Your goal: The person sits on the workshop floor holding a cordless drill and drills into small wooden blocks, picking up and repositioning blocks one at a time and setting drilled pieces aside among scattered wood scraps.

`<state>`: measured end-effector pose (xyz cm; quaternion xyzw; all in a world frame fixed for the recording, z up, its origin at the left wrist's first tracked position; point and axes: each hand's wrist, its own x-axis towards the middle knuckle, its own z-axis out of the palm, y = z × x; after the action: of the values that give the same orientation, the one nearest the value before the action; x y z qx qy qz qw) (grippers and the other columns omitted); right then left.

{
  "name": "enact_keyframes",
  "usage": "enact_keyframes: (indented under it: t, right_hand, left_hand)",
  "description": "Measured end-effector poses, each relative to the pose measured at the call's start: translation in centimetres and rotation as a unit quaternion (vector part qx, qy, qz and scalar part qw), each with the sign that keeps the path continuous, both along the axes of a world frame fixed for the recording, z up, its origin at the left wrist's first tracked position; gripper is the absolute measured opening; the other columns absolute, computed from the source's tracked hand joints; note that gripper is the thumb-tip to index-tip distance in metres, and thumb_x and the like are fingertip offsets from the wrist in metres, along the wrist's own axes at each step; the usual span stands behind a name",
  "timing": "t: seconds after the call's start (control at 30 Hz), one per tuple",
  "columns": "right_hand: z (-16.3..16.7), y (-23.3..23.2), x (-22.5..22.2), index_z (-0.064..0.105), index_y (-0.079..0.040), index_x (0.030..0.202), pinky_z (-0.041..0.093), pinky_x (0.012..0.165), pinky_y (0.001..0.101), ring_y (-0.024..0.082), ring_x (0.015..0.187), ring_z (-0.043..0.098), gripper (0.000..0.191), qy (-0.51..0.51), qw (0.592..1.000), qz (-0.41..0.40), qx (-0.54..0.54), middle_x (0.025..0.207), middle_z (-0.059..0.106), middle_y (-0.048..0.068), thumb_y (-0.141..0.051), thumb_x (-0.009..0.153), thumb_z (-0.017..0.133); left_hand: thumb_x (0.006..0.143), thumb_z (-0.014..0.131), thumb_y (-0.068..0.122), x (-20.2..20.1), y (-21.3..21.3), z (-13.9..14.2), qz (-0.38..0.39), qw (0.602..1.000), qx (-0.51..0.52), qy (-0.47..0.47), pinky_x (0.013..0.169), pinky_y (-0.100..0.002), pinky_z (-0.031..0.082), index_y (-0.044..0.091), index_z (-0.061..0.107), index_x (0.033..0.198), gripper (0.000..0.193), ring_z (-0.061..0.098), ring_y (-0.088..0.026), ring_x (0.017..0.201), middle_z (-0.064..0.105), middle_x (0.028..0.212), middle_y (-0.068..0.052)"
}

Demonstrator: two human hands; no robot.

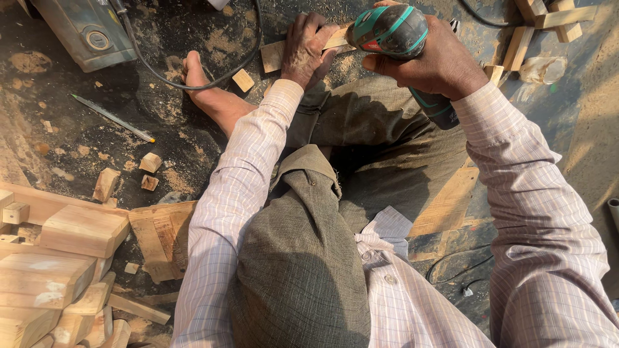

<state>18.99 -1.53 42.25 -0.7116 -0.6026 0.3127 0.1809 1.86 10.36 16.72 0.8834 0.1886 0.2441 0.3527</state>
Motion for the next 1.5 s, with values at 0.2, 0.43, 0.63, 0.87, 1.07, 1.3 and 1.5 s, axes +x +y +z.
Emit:
enact_keyframes:
  t: [0.2, 0.43, 0.63, 0.87, 1.07, 1.3, 1.5]
  right_hand:
    - [-0.4, -0.1, -0.2, 0.069, -0.014, 0.133, 0.06, 0.079, 0.0434, 0.031, 0.095, 0.075, 0.047, -0.012, 1.0, -0.003, -0.008, 0.108, 0.076, 0.012, -0.042, 0.099, 0.084]
    - [-0.3, -0.3, -0.5, 0.068, -0.013, 0.133, 0.06, 0.08, 0.0427, 0.03, 0.096, 0.076, 0.048, 0.006, 1.0, -0.018, -0.013, 0.109, 0.076, 0.012, -0.041, 0.098, 0.084]
    - [-0.1, 0.2, -0.9, 0.062, -0.012, 0.144, 0.061, 0.077, 0.0411, 0.026, 0.09, 0.076, 0.06, 0.006, 1.0, -0.023, -0.02, 0.106, 0.076, 0.011, -0.043, 0.097, 0.083]
    - [0.1, 0.2, -1.4, 0.055, -0.012, 0.15, 0.062, 0.066, 0.0369, 0.017, 0.068, 0.073, 0.068, 0.02, 0.996, -0.06, -0.057, 0.09, 0.075, 0.009, -0.044, 0.095, 0.081]
    - [0.6, 0.6, -1.6, 0.065, -0.012, 0.138, 0.061, 0.066, 0.0356, 0.018, 0.066, 0.072, 0.05, 0.02, 0.997, -0.042, -0.062, 0.09, 0.076, 0.01, -0.042, 0.1, 0.079]
    - [1.9, 1.1, -2.6, 0.058, -0.013, 0.146, 0.06, 0.061, 0.032, 0.014, 0.064, 0.073, 0.059, 0.075, 0.985, -0.108, -0.11, 0.09, 0.076, 0.007, -0.036, 0.096, 0.079]
    - [2.0, 1.1, -3.0, 0.054, -0.011, 0.151, 0.056, 0.057, 0.0308, 0.011, 0.062, 0.067, 0.066, 0.115, 0.975, -0.154, -0.112, 0.087, 0.074, 0.005, -0.029, 0.094, 0.08]
  left_hand:
    - [0.08, 0.088, 0.025, 0.1, -0.1, -0.2, 0.001, 1.0, -0.004, 0.001, 0.099, -0.046, 0.042, 0.014, 0.069, 0.126, 0.05, 0.05, -0.031, 0.115, 0.055, 0.119, -0.006]
    - [0.088, 0.083, 0.033, -0.1, -0.3, -0.2, 0.007, 1.0, 0.006, 0.007, 0.101, -0.044, 0.044, 0.015, 0.07, 0.128, 0.046, 0.051, -0.028, 0.116, 0.056, 0.12, -0.005]
    - [0.097, 0.067, 0.063, 0.2, -0.4, 0.5, 0.017, 1.0, 0.018, 0.008, 0.095, -0.045, 0.044, 0.014, 0.069, 0.125, 0.056, 0.051, -0.03, 0.111, 0.056, 0.117, -0.007]
    - [0.089, 0.08, 0.041, 0.3, -0.4, 0.0, 0.021, 0.998, 0.059, 0.008, 0.096, -0.044, 0.045, 0.015, 0.067, 0.125, 0.047, 0.051, -0.029, 0.114, 0.056, 0.119, -0.005]
    - [0.086, 0.083, 0.037, 0.1, -0.6, 0.4, 0.02, 0.999, 0.051, 0.0, 0.094, -0.045, 0.044, 0.011, 0.067, 0.124, 0.049, 0.05, -0.031, 0.112, 0.055, 0.116, -0.007]
    - [0.084, 0.083, 0.032, -0.1, -0.1, 1.1, 0.016, 0.998, 0.062, 0.023, 0.093, -0.046, 0.043, 0.012, 0.067, 0.121, 0.045, 0.05, -0.031, 0.109, 0.054, 0.115, -0.007]
    - [0.08, 0.084, 0.034, 0.3, -0.3, -0.4, 0.027, 0.997, 0.065, 0.03, 0.094, -0.047, 0.043, 0.014, 0.067, 0.12, 0.048, 0.05, -0.032, 0.11, 0.054, 0.115, -0.007]
